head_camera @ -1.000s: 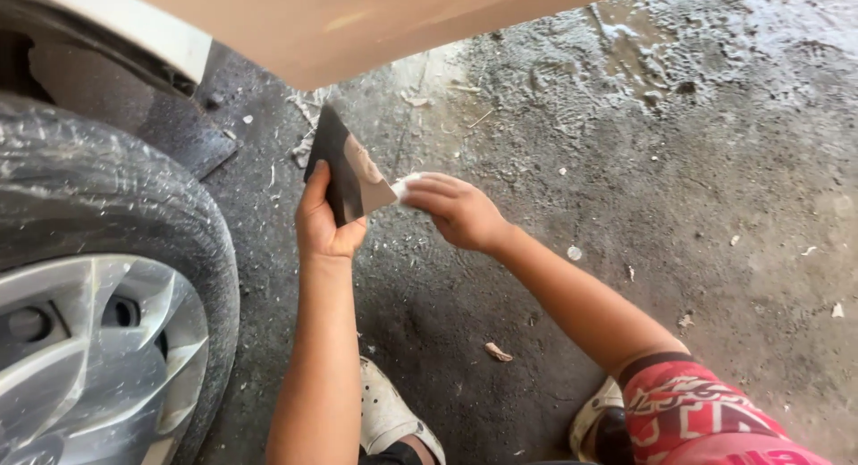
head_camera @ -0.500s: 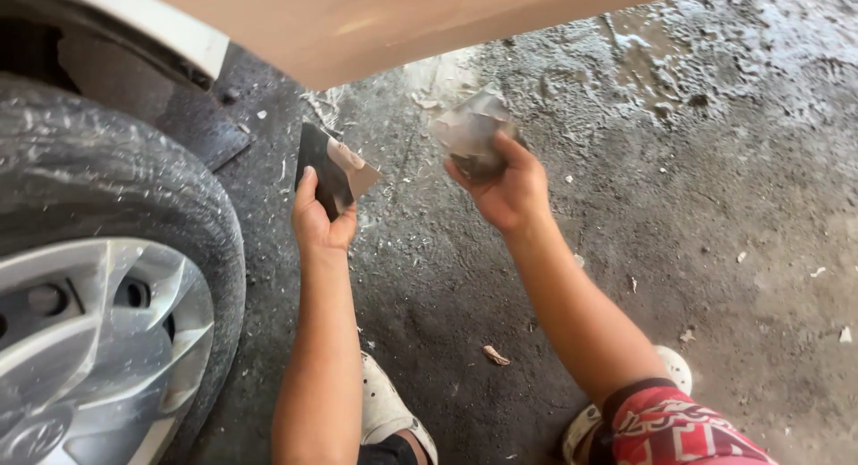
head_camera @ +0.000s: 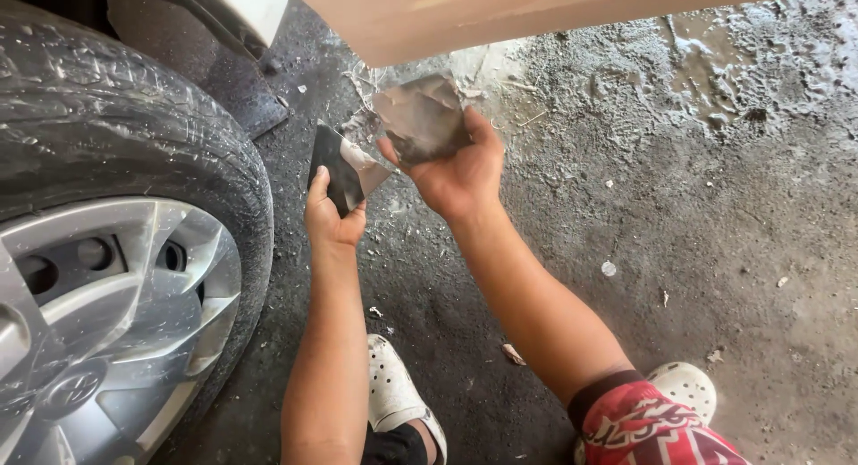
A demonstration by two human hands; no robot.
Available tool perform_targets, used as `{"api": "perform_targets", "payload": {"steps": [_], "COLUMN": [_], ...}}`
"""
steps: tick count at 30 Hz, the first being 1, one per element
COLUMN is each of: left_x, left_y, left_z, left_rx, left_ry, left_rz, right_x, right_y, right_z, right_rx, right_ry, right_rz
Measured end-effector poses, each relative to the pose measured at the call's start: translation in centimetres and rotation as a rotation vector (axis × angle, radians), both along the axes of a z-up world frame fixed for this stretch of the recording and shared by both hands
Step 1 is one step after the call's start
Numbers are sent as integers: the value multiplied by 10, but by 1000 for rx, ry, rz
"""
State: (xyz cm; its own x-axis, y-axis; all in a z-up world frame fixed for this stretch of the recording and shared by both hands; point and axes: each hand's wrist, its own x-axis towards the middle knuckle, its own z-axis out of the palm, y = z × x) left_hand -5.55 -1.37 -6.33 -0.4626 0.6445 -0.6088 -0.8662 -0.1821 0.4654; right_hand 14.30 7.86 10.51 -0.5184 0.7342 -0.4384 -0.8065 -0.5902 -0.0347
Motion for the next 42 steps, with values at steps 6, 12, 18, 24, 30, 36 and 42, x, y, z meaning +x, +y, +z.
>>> {"api": "perform_targets", "payload": {"steps": [6, 12, 18, 24, 30, 36, 42], "left_x": [-7, -10, -5, -7, -5, -5, -9], "left_y": [0, -4, -2, -4, -3, -2, 2], "left_z": [3, -1, 14, 14, 12, 2, 2], "left_rx": [6, 37, 14, 13, -20, -21, -5], "left_ry": [-22, -38, -42, -44, -38, -32, -14], "left_rz": [7, 6, 12, 19, 18, 5, -2], "right_x": [-21, -33, -40, -47, -48, -30, -14], "right_y": [1, 5, 6, 17, 19, -17, -5], "right_z": [12, 13, 33, 35, 60, 31, 3], "right_rx": [-19, -45, -101, -153, -246, -52, -63], "right_ry": [59, 89, 61, 47, 49, 88, 63], "right_rz": [-37, -96, -131, -154, -164, -149, -129]}}
